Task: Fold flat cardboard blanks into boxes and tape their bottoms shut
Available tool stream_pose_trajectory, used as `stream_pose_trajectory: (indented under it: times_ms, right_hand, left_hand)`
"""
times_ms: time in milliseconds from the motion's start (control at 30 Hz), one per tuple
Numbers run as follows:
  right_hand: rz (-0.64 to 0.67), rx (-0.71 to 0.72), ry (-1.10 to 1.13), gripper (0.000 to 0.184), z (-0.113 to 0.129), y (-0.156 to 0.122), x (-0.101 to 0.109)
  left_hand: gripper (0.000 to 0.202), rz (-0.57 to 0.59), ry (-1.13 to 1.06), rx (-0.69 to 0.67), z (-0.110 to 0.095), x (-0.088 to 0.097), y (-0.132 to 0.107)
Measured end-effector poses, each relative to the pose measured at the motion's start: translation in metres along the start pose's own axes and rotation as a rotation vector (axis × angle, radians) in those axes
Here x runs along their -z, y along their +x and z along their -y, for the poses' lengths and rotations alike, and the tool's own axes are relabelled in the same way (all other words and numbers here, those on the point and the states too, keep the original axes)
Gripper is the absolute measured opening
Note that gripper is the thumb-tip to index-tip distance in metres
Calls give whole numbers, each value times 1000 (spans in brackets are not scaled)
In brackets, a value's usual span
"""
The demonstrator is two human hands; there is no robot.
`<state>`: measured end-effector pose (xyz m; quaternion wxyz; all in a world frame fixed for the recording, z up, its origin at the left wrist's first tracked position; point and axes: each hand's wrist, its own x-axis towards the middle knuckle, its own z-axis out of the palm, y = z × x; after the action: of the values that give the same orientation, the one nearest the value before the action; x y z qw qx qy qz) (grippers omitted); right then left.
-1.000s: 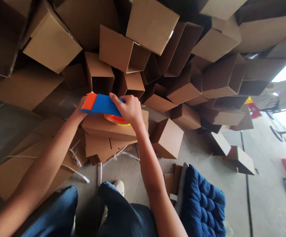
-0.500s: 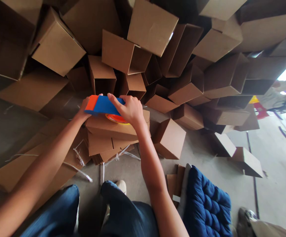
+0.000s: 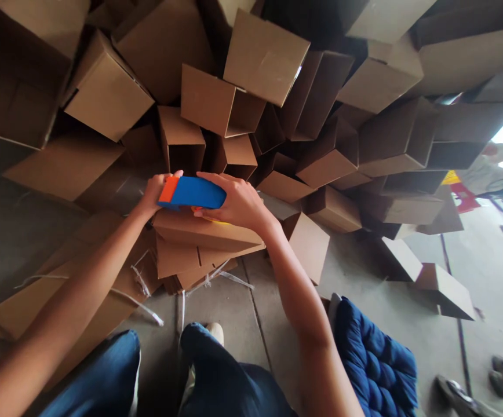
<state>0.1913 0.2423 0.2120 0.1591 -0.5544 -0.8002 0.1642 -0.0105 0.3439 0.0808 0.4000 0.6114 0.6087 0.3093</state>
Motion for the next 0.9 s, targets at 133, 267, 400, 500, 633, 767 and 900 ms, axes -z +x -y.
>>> stream_pose_trajectory:
  times_ms: [133,267,400,500,633,767,900]
  right_hand:
    - [19,-18,-15,80,-5,-4,8]
    - [52,5,-26,84,-6,-5,14]
    - [69,32,-95,81,-5,-8,35]
    - [83,-23,-139,79,-11,-23,65]
    - [199,-93,-132,88,-30,-56,102]
    - [135,-271,-90,90,-57,-89,126]
    - [87,-467,95,81,-86,-122,150]
  left_hand:
    - [52,-22,77,-7,-7,-1,-4]
    - [51,-41,100,-25,-8,-3,-7]
    - [51,-62,140,-34,-7,-4,-5]
    - [50,-52,173,-42,-6,-3,-3]
    - [48,-38,189,-27,-6,-2,-2]
    - [48,-36,189,-24,-7,-1,-3]
    - [46,-35,190,-15,-8,-1,-4]
